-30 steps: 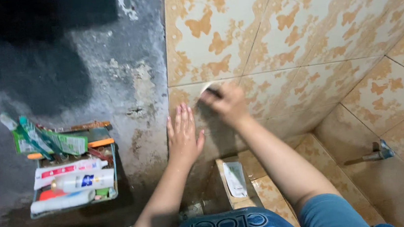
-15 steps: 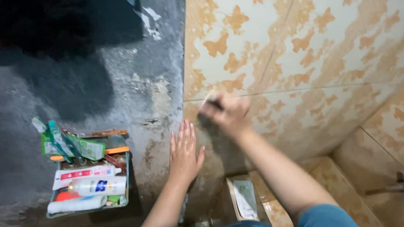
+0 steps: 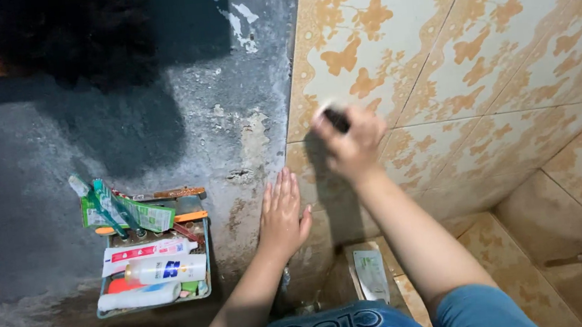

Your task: Scrubbing and cleaning the bathroom wall and floor tiles using a sponge.

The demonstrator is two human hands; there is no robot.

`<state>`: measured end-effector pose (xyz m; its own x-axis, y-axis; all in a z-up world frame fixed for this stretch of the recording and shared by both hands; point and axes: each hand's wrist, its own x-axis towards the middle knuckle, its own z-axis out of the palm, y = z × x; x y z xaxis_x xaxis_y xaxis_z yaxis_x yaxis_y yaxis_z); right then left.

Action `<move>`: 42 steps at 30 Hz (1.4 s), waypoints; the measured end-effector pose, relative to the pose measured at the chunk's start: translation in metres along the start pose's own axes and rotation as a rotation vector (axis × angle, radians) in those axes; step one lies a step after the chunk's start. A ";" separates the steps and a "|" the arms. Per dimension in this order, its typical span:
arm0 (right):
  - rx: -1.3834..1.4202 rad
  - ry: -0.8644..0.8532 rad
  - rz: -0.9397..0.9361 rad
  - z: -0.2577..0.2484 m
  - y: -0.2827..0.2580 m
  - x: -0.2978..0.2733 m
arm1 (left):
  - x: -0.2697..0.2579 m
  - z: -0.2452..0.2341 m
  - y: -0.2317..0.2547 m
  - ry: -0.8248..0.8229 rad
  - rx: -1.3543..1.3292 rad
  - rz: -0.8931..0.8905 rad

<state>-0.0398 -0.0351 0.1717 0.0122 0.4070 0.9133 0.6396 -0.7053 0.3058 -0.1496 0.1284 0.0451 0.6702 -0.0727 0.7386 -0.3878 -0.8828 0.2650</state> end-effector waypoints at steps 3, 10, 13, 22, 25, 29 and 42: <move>-0.028 -0.194 -0.124 0.010 -0.038 -0.053 | -0.008 0.015 -0.013 -0.004 -0.042 0.024; 0.018 -0.118 -0.218 0.020 0.003 -0.012 | -0.005 -0.012 -0.019 0.054 -0.005 0.127; 0.108 -0.008 0.239 -0.021 -0.007 0.060 | 0.002 -0.017 -0.010 0.085 -0.053 0.118; -0.120 0.084 -0.285 0.018 -0.010 -0.026 | 0.004 -0.016 -0.008 0.141 -0.045 0.127; 0.048 -0.199 0.134 0.007 0.024 0.020 | 0.015 -0.020 -0.007 0.145 -0.033 0.146; -0.145 0.136 0.007 -0.016 0.038 0.068 | 0.029 -0.023 0.002 0.164 -0.045 0.115; -0.045 0.087 -0.149 0.014 0.021 0.035 | 0.044 -0.003 0.006 0.208 0.037 0.109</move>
<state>-0.0154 -0.0272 0.2058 -0.1481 0.4583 0.8764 0.5944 -0.6670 0.4492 -0.1246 0.1211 0.0813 0.4792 -0.0746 0.8745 -0.4248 -0.8916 0.1568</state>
